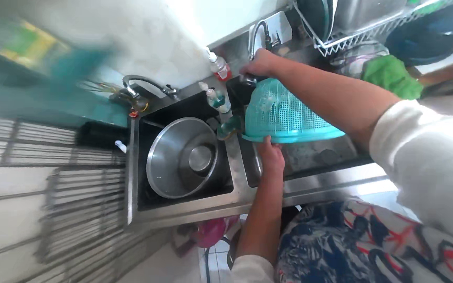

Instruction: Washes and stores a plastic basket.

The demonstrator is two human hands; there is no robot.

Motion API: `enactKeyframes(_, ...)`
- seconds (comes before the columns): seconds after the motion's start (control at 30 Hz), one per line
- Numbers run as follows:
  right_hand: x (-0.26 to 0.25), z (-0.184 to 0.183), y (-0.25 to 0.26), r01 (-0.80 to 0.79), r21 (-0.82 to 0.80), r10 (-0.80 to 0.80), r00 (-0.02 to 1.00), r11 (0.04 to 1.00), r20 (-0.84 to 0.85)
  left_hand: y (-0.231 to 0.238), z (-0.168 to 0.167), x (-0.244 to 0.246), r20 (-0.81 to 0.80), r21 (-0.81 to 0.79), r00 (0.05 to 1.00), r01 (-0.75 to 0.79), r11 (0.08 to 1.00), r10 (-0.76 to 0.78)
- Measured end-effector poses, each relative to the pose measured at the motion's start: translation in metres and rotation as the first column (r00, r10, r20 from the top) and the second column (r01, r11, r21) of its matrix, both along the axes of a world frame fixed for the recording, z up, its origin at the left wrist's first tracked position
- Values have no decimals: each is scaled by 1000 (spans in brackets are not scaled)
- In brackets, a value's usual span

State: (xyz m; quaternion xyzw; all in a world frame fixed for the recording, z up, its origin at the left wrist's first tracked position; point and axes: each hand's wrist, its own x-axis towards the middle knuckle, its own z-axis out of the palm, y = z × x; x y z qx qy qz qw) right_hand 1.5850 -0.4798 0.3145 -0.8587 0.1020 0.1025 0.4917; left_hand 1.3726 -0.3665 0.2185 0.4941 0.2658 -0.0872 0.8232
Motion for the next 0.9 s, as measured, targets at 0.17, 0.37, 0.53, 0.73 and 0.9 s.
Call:
enactKeyframes(0.17,-18,-50,-40,-110,-52,109,994,993,-23,3,-21,0,-72,46,997,-19,999,22)
enactKeyframes(0.37,-22,-60,-39,-94,-5,94,996,996,14,-7,-37,8,-146,115,989,-15,993,32)
enactKeyframes(0.53,-29,-69,-45,-141,-153,130,989,978,-76,-2,-38,9,-136,68,989,-48,997,57)
enactKeyframes(0.73,-22,-90,-51,-117,-83,115,993,990,-28,3,-39,2,-128,54,988,-76,996,82)
enactKeyframes(0.9,-12,-82,-62,-233,54,237,970,971,-60,2,-32,0,-153,64,983,-88,994,97)
